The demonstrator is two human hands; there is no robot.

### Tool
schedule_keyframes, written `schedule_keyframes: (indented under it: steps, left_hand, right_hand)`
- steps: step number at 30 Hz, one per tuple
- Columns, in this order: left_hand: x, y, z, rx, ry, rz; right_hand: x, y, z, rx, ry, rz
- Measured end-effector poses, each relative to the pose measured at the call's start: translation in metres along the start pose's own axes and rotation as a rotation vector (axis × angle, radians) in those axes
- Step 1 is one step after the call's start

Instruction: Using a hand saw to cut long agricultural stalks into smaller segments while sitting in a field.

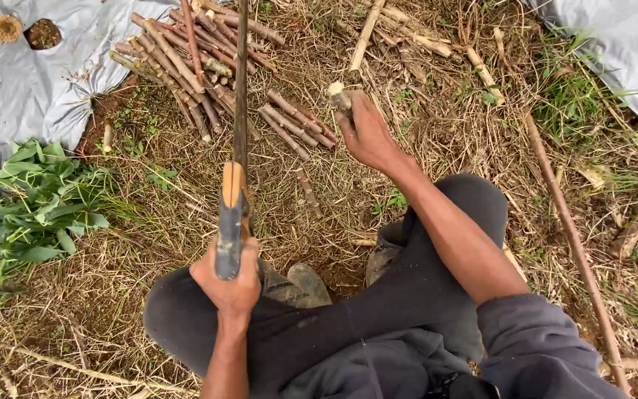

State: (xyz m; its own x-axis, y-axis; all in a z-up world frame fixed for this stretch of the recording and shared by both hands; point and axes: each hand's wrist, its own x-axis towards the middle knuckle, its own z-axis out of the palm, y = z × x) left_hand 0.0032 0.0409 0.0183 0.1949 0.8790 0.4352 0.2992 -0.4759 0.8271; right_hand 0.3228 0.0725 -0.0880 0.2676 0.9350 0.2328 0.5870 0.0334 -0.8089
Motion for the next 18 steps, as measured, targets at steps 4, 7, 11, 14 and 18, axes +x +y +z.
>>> schedule_keyframes:
  steps: [4, 7, 11, 14, 18]
  left_hand:
    - [0.015, 0.006, 0.001, -0.059, -0.055, -0.03]
    - [0.009, 0.005, 0.008, -0.142, -0.043, -0.064]
    - [-0.005, -0.004, 0.011, -0.196, -0.034, -0.11]
    - [-0.011, -0.007, 0.003, -0.182, -0.033, -0.155]
    - [-0.011, -0.003, 0.001, -0.197, -0.023, -0.188]
  right_hand:
    - [-0.006, 0.049, 0.029, 0.064, -0.013, 0.158]
    - [-0.017, 0.069, 0.043, 0.06, -0.059, 0.253]
    - [-0.018, 0.089, 0.061, 0.236, 0.024, 0.334]
    - [-0.025, 0.087, 0.071, 0.219, 0.063, 0.441]
    - [-0.017, 0.092, 0.062, 0.13, 0.167, 0.541]
